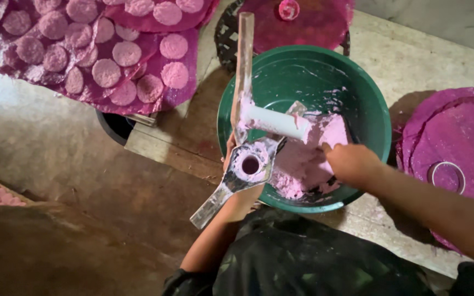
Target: The person scoops pink paste from a green bucket and presses it into circular molds on a pink glittery mat using a metal ring and a cylindrical tool. They repeat this process to form multiple pink circular pieces and arrange them on the mat.
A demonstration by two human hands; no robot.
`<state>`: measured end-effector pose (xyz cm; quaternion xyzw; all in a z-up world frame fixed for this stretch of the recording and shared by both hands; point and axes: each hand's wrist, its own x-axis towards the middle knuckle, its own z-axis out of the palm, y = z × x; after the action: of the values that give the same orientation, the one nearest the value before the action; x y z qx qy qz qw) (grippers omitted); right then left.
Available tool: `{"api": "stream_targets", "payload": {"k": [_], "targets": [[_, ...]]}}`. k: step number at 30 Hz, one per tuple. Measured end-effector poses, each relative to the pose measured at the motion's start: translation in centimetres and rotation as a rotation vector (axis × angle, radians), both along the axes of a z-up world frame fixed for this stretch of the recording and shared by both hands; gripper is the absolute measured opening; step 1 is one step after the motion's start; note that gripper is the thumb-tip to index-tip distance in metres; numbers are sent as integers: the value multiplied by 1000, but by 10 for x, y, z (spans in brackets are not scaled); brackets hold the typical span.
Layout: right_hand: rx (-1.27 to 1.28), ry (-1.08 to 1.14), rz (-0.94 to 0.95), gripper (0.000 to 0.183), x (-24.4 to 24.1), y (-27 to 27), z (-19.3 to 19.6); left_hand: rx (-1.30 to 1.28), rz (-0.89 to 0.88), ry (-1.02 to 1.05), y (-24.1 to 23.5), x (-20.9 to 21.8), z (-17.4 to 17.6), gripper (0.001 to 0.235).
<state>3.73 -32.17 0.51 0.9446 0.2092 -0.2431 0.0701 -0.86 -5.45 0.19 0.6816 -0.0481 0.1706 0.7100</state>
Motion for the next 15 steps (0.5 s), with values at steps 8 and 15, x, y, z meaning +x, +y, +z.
{"api": "stream_targets", "payload": {"k": [8, 15], "targets": [[181, 48, 74, 40, -40, 21, -17, -134, 4, 56, -7, 1, -4, 71], [218, 241, -111, 52, -36, 45, 54, 228, 114, -196, 13, 16, 30, 70]]}}
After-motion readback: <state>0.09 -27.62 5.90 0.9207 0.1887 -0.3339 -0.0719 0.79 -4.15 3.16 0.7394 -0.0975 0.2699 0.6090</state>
